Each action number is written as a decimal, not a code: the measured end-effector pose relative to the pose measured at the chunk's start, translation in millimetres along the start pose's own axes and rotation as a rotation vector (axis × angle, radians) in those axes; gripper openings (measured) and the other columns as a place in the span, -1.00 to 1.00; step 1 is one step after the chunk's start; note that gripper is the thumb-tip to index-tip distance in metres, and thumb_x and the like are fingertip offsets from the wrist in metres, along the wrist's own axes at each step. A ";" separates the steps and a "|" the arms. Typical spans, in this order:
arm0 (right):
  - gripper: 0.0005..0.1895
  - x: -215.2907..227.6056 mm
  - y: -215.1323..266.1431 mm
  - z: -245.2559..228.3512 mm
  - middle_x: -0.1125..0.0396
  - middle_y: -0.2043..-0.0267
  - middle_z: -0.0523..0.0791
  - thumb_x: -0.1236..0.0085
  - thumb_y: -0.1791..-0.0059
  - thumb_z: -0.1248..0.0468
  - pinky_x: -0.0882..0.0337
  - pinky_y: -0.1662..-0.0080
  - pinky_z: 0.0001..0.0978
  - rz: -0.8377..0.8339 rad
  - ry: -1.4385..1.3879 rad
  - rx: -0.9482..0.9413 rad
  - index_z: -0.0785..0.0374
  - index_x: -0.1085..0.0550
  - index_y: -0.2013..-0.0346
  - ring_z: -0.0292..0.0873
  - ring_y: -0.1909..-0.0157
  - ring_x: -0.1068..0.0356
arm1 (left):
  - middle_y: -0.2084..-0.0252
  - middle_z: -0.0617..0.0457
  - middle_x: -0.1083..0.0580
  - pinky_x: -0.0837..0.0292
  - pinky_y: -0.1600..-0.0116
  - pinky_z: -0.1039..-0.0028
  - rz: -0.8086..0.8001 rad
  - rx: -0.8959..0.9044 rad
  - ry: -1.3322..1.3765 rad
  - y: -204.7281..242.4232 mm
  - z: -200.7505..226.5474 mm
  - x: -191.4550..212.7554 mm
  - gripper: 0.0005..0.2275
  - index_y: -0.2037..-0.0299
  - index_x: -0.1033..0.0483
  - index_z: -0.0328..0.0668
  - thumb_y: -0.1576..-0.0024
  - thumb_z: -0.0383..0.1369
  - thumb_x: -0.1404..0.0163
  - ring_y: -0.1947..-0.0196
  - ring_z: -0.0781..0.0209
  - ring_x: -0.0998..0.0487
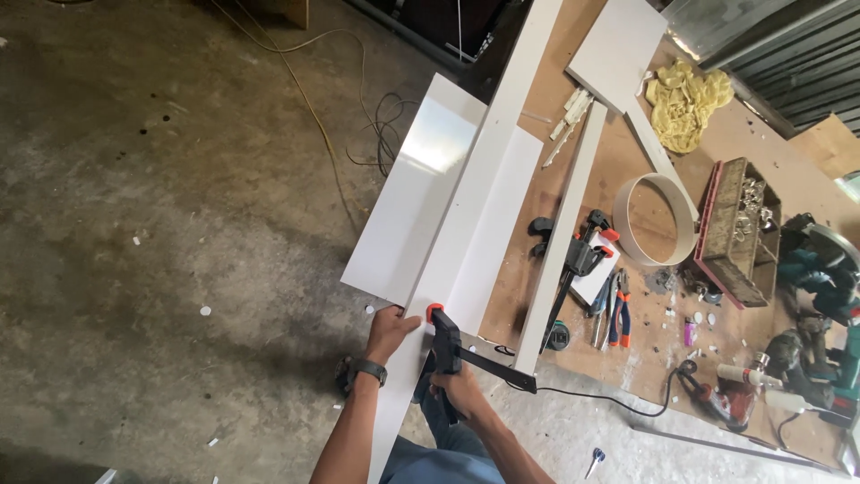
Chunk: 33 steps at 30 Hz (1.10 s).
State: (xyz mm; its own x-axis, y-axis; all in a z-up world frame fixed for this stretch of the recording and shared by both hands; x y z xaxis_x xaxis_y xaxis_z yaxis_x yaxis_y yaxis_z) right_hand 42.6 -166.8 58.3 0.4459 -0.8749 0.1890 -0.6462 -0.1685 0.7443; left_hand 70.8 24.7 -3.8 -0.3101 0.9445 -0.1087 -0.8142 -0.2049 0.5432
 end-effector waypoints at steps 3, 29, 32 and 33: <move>-0.90 1.3 -6.7 12.5 -0.39 0.53 -0.07 -0.13 0.17 0.48 -0.37 0.42 -0.32 -0.002 0.024 -0.014 0.38 -0.45 0.36 -0.19 0.51 -0.40 | 0.62 0.13 -0.40 -0.27 0.45 0.43 0.052 -0.010 0.011 0.4 -9.8 1.6 -0.77 0.54 -0.51 -0.38 0.08 -0.32 -0.21 0.58 0.39 -0.32; -0.95 3.4 -16.4 22.6 -0.39 0.56 -0.06 -0.14 0.14 0.45 -0.39 0.44 -0.32 -0.031 0.057 0.021 0.37 -0.44 0.47 -0.18 0.52 -0.42 | 0.56 0.01 -0.57 -0.30 0.48 0.52 0.205 -0.005 0.042 22.0 10.3 11.4 -0.84 0.37 -0.60 -0.39 0.03 -0.44 -0.29 0.61 0.40 -0.45; -0.95 3.7 -12.9 20.1 -0.39 0.56 -0.07 -0.13 0.13 0.44 -0.39 0.43 -0.34 -0.016 0.099 -0.005 0.35 -0.44 0.48 -0.19 0.52 -0.42 | 0.59 -0.02 -0.54 -0.25 0.49 0.51 0.205 0.000 0.021 21.6 8.6 11.1 -0.83 0.39 -0.59 -0.42 0.01 -0.44 -0.29 0.62 0.38 -0.39; -0.96 2.6 -12.3 17.8 -0.39 0.56 -0.06 -0.13 0.13 0.45 -0.39 0.43 -0.33 -0.020 0.089 0.002 0.36 -0.44 0.47 -0.19 0.52 -0.42 | 0.58 0.04 -0.56 -0.29 0.49 0.54 0.192 -0.013 0.062 20.4 9.4 10.3 -0.85 0.39 -0.59 -0.39 0.02 -0.45 -0.28 0.61 0.42 -0.43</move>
State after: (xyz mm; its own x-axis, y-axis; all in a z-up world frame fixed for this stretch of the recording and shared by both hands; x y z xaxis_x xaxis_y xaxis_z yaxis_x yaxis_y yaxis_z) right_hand 40.7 -175.0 38.2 0.5121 -0.8275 0.2303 -0.6379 -0.1869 0.7471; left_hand 55.6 32.7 14.0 -0.4893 0.8704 -0.0553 -0.7436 -0.3832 0.5479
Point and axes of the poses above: each hand's wrist, its own y-axis away from the middle knuckle, its own x-axis out of the back of the hand, z = x × y, the point moved 8 cm from there along -y, towards the middle knuckle
